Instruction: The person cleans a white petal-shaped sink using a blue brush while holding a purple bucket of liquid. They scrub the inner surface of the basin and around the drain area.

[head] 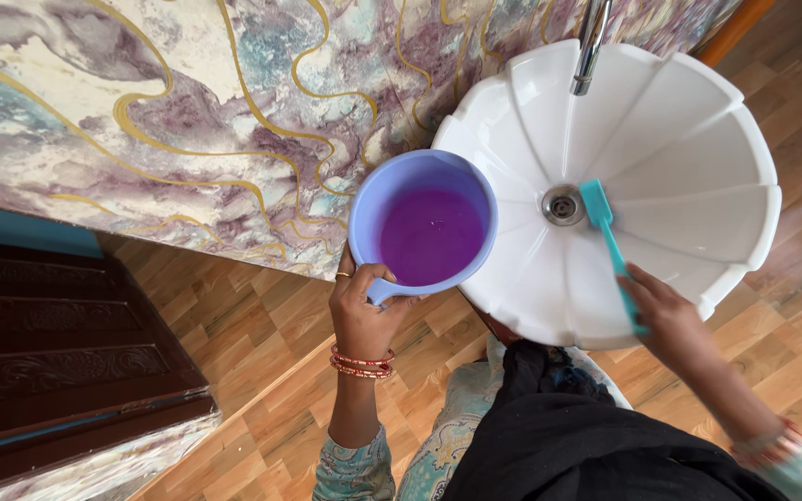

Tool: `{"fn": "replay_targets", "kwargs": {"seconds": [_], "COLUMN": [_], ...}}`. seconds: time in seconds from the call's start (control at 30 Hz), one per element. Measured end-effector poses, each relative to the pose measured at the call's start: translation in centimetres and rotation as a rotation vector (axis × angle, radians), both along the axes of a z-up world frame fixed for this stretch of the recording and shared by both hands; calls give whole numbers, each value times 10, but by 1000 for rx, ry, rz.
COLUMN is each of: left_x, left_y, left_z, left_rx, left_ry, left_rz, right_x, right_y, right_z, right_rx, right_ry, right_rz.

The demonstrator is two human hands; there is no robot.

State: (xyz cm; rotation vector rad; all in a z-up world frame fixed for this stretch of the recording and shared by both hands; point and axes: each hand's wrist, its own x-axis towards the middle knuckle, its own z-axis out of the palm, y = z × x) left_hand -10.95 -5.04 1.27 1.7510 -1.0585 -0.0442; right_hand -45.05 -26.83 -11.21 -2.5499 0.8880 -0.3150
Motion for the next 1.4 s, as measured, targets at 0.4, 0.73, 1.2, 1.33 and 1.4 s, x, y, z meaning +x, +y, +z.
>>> {"fn": "replay_targets", "kwargs": {"seconds": [0.4,0.73,1.2,1.33,1.4], "left_x": [12,10,-1,-5,-9], "left_y": [-9,-18,-20,-18,-18], "left_z": [4,-7,-7,-10,-12], "left_rx": [42,46,40,92,91], "left_ry": [-48,-11,-66,-55,-31], "left_rz": [-27,-61,-98,-90,-112], "right_x": [46,53,37,3,-16], "right_y": [16,12,12,43,52], "right_z": [-9,-3,24,65,87], "right_rx": [200,197,99,268,396], "right_ry": [-42,83,78,-19,22], "right_rz": [-123,-10,-72,32,100]}}
